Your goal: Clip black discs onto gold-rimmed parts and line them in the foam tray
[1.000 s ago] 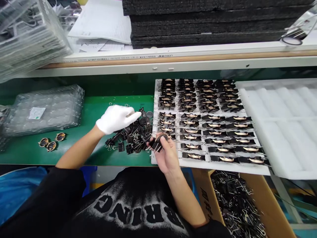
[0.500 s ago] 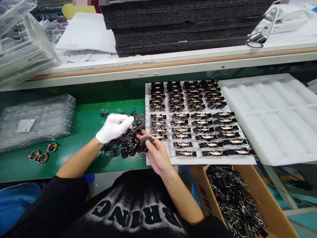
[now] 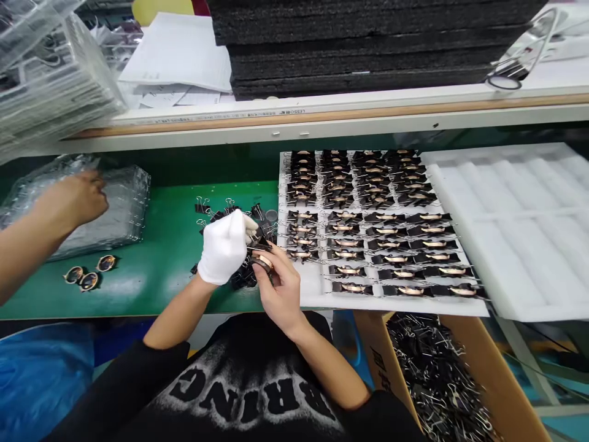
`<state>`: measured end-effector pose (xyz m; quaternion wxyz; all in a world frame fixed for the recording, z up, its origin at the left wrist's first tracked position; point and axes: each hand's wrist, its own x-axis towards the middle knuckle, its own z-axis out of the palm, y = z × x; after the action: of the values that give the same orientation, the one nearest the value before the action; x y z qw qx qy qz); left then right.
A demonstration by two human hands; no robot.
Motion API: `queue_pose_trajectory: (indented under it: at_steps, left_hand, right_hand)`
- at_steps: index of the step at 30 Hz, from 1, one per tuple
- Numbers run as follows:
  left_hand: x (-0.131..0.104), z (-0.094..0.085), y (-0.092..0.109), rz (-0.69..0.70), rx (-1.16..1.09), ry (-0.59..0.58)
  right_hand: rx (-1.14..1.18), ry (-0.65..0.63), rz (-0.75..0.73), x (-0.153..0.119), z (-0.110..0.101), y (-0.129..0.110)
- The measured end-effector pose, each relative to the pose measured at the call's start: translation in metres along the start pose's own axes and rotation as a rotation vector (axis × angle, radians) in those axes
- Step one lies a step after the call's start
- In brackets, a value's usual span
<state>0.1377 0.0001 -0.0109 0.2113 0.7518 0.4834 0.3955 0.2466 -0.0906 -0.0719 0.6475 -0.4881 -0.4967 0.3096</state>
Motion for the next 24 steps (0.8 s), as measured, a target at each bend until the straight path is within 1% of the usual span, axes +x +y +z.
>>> queue_pose_trajectory:
  at_steps: [1, 3, 6, 8, 12, 13, 15, 17, 19, 21, 24]
  left_hand:
    - [0.002, 0.002, -0.002, -0.020, -0.014, 0.011]
    - [0.006, 0.005, -0.006, -0.033, -0.047, -0.013]
    - [0.012, 0.008, -0.013, 0.023, -0.056, -0.113]
    - [0.013, 0.009, -0.015, 0.042, -0.072, -0.138]
    - [0.014, 0.009, -0.015, 0.014, -0.109, -0.087]
    - [0.015, 0.008, -0.014, 0.010, -0.110, -0.066]
    - [0.018, 0.003, -0.010, 0.028, -0.093, -0.020]
    - [0.022, -0.004, -0.003, 0.115, -0.026, 0.007]
    - [0.025, -0.009, 0.006, 0.266, 0.081, 0.004]
    - [0.028, -0.012, 0.015, 0.403, 0.174, -0.030]
    - [0.030, -0.014, 0.024, 0.502, 0.220, -0.069]
  right_hand:
    - [-0.009, -0.001, -0.006, -0.001, 0.000, 0.000]
    - [-0.029, -0.003, -0.014, -0.003, -0.002, 0.002]
    - [-0.066, -0.019, -0.029, -0.007, -0.005, 0.004]
    - [-0.081, -0.031, -0.042, -0.009, -0.007, 0.004]
    - [-0.058, -0.042, -0.050, -0.011, -0.011, -0.004]
    - [-0.051, -0.038, -0.035, -0.010, -0.014, -0.006]
    - [-0.047, -0.042, 0.040, -0.008, -0.020, -0.010]
    - [-0.059, -0.088, 0.141, -0.002, -0.027, -0.011]
    - [-0.084, -0.169, 0.208, 0.004, -0.034, -0.010]
    - [-0.123, -0.237, 0.215, 0.010, -0.038, -0.008]
    - [-0.155, -0.267, 0.181, 0.015, -0.039, -0.009]
